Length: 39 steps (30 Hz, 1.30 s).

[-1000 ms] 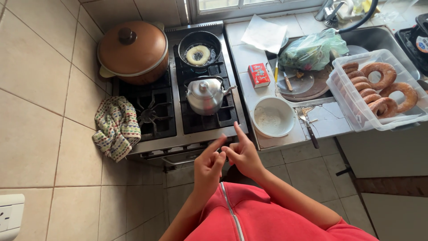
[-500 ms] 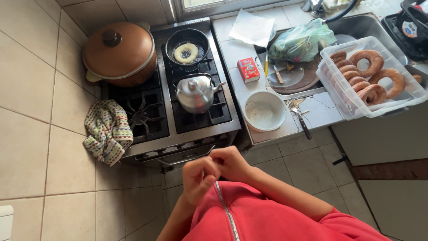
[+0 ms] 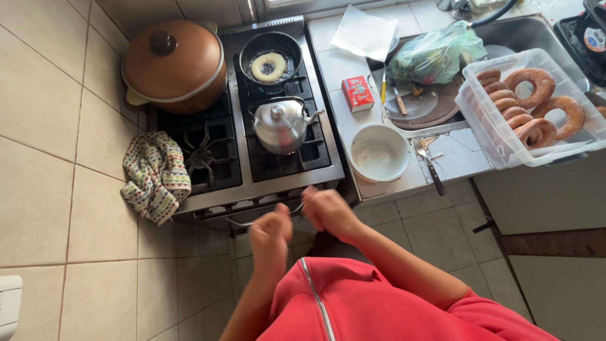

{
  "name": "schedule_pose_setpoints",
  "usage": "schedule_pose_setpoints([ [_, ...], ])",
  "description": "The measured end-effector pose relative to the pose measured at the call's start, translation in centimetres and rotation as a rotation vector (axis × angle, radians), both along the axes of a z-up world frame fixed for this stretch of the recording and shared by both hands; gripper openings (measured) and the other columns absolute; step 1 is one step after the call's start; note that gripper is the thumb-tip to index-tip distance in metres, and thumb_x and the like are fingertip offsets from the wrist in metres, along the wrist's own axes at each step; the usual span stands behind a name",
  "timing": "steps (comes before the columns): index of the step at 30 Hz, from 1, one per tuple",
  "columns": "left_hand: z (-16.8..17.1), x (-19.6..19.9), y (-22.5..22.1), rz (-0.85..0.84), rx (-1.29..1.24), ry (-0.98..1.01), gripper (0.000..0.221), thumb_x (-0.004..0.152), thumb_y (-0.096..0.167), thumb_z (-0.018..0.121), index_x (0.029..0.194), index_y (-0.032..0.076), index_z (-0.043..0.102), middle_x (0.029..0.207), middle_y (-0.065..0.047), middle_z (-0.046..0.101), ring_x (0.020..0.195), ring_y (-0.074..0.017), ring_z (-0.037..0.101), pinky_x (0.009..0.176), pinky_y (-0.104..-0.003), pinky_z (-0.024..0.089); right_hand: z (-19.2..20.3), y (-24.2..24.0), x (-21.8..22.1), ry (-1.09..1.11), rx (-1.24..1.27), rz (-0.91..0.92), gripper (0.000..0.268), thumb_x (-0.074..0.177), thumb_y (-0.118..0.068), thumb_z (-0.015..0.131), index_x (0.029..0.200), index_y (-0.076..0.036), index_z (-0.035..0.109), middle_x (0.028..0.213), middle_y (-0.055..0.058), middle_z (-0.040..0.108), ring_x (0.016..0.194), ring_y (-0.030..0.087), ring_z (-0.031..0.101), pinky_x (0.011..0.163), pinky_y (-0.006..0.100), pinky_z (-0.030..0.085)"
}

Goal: Frying donuts in a pan, coating them in sugar, and arranging raw dough shapes on a counter.

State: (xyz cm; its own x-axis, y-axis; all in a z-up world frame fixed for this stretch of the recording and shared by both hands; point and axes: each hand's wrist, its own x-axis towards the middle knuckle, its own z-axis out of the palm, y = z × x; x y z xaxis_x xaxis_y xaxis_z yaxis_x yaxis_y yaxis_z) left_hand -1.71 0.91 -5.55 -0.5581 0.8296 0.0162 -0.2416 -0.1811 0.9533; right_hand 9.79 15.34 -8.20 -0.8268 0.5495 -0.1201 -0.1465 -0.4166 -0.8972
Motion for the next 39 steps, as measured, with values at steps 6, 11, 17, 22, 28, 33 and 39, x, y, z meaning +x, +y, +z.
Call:
schedule_pose_setpoints([
  [6,-0.9,-2.1,0.2,0.123,0.012,-0.492,0.053,0.107,0.019,0.052,0.058,0.016,0.033,0.05,0.006,0.032,0.048,-0.007,0.025,0.046,-0.029,0.023,1.1,-2.9,0.0,-0.315,0.362,0.45,0.055,0.11,-0.041,0.05,0.068,-0.005,0.051,0.061,-0.01,0.036,0.058,0.003,0.029,0.048,0.028,0.027],
  [11,-0.8,-1.3,0.4,-0.107,-0.155,-0.517,0.048,0.105,0.018,0.053,0.059,0.013,0.038,0.053,0.005,0.033,0.048,-0.0076,0.024,0.046,-0.029,0.021,4.3,-2.7,-0.2,-0.261,0.209,0.403,0.045,0.106,-0.04,0.046,0.086,-0.007,0.07,0.06,-0.01,0.042,0.056,0.005,0.032,0.049,0.029,0.027],
  [17,-0.4,-1.1,1.3,-0.26,-0.237,-0.391,0.049,0.105,0.02,0.052,0.06,0.012,0.036,0.055,0.004,0.031,0.05,-0.0088,0.027,0.047,-0.03,0.022,0.9,-0.3,1.4,-0.236,0.322,0.201,0.057,0.11,-0.043,0.049,0.067,-0.007,0.046,0.062,-0.01,0.036,0.06,0.005,0.029,0.049,0.029,0.027],
  [22,-1.8,-2.2,2.5,-0.253,-0.285,-0.417,0.049,0.106,0.017,0.051,0.06,0.011,0.032,0.054,0.004,0.027,0.049,-0.0084,0.021,0.045,-0.031,0.019,1.1,2.3,2.5,-0.205,0.296,0.046,0.059,0.11,-0.044,0.05,0.065,-0.009,0.035,0.062,-0.01,0.031,0.06,0.005,0.024,0.049,0.03,0.024],
  [28,-2.0,-3.0,5.7,-0.304,-0.301,-0.412,0.05,0.105,0.017,0.051,0.059,0.011,0.032,0.053,0.004,0.027,0.047,-0.0097,0.022,0.045,-0.031,0.021,-0.3,6.9,4.1,-0.233,0.326,-0.124,0.057,0.111,-0.043,0.049,0.067,-0.008,0.039,0.064,-0.01,0.031,0.061,0.004,0.026,0.051,0.029,0.026],
  [33,-3.6,-4.6,8.8,-0.333,-0.304,-0.41,0.052,0.106,0.018,0.051,0.058,0.012,0.031,0.052,0.004,0.027,0.046,-0.0086,0.022,0.044,-0.031,0.019,-0.4,11.9,7.2,-0.412,0.502,-0.297,0.046,0.108,-0.037,0.055,0.077,-0.002,0.055,0.062,-0.001,0.04,0.061,0.011,0.035,0.053,0.034,0.036],
  [39,-4.1,-6.5,13.0,-0.373,-0.298,-0.44,0.053,0.105,0.018,0.052,0.057,0.011,0.031,0.05,0.003,0.027,0.044,-0.0093,0.023,0.043,-0.031,0.019,-2.2,17.5,13.6,-0.98,0.885,-0.508,0.031,0.093,-0.035,0.071,0.081,-0.007,0.065,0.073,0.012,0.064,0.068,0.031,0.062,0.062,0.045,0.049],
])
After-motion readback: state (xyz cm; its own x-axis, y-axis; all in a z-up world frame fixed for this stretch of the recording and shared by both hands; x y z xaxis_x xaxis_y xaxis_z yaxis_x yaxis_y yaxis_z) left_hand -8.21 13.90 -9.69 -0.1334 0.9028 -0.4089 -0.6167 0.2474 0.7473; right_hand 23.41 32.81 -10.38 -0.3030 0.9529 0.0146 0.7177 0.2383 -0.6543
